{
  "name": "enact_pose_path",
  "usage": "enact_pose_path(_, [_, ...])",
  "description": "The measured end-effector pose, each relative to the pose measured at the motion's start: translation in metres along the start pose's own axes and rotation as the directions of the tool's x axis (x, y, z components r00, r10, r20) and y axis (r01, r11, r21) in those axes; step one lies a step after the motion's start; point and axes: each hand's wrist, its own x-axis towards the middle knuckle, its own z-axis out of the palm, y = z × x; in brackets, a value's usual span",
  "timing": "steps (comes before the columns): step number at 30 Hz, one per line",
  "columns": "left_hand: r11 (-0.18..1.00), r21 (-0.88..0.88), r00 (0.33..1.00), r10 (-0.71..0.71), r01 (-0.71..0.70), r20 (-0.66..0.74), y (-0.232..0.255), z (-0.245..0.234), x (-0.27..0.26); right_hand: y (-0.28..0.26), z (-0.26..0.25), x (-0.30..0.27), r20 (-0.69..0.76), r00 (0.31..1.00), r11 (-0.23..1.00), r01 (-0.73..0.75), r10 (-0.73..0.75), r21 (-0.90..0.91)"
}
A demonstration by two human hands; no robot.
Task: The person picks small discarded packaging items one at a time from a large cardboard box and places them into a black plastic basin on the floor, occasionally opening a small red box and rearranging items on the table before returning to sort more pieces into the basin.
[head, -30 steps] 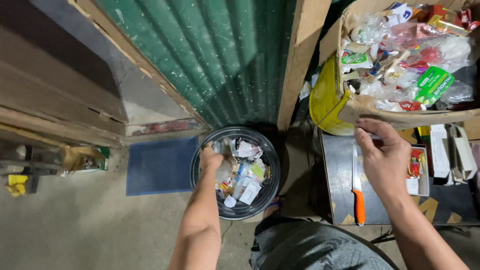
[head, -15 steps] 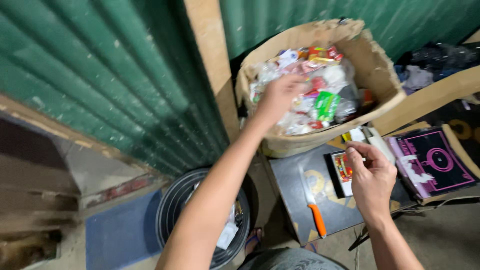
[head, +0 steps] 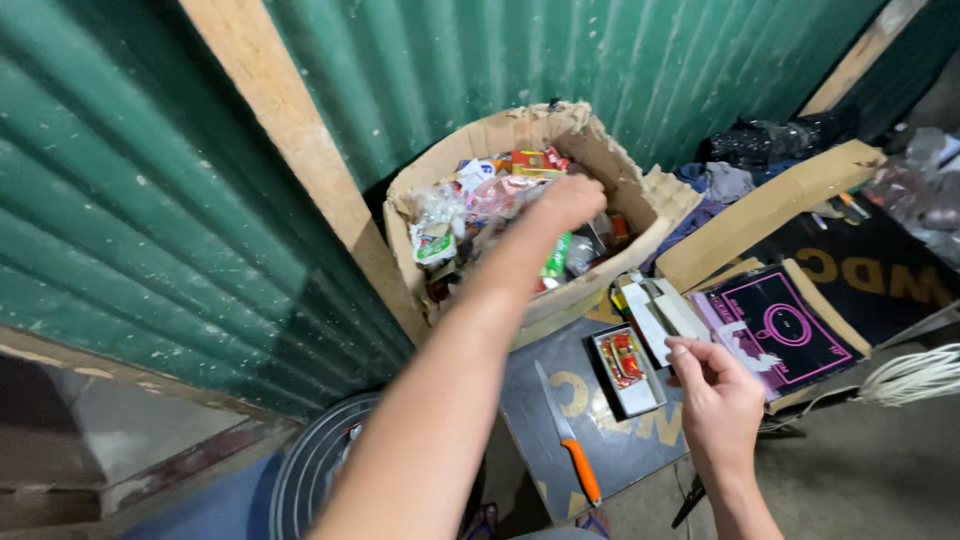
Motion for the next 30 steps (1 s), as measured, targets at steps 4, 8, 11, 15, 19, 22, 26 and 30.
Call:
enact_pose_path(4, [0.989, -0.116, 0.97, -0.112, 0.089, -0.214, -0.023, -0.07, -0.031, -0.008, -0.003, 0.021, -0.005, 1.0, 0.995, 0.022, -0.021, 0.095])
enact_pose_path(8, [0.987, -0.131, 0.905, -0.141, 0.096, -0.401, -0.041, -0.136, -0.069, -0.016, 0.009, 0.034, 0.039, 0.997, 0.983, 0.058, -0.066, 0.173])
enact_pose_path(11, [0.978, -0.156, 0.839, -0.2, 0.14, -0.507, -0.049, -0.176, -0.101, -0.02, 0.025, 0.039, 0.076, 0.993, 0.974, 0.07, -0.089, 0.217])
enact_pose_path(15, [0.93, -0.274, 0.759, -0.359, 0.243, -0.543, -0.044, -0.222, -0.142, -0.021, 0.044, 0.04, 0.141, 0.985, 0.962, 0.059, -0.1, 0.266])
enact_pose_path(19, [0.858, -0.422, 0.677, -0.497, 0.292, -0.542, -0.035, -0.27, -0.173, -0.023, 0.056, 0.037, 0.191, 0.976, 0.973, 0.057, -0.102, 0.226])
enact_pose_path(22, [0.87, -0.422, 0.586, -0.486, 0.255, -0.648, -0.025, -0.295, -0.194, -0.027, 0.063, 0.036, 0.208, 0.975, 0.975, 0.034, -0.081, 0.219])
enact_pose_path(26, [0.876, -0.431, 0.395, -0.482, 0.214, -0.782, -0.001, -0.294, -0.222, -0.033, 0.071, 0.031, 0.2, 0.975, 0.978, 0.052, -0.093, 0.203])
enact_pose_path(30, [0.821, -0.508, 0.443, -0.57, 0.262, -0.692, 0.012, -0.284, -0.237, -0.045, 0.079, 0.021, 0.222, 0.973, 0.983, 0.025, -0.065, 0.18])
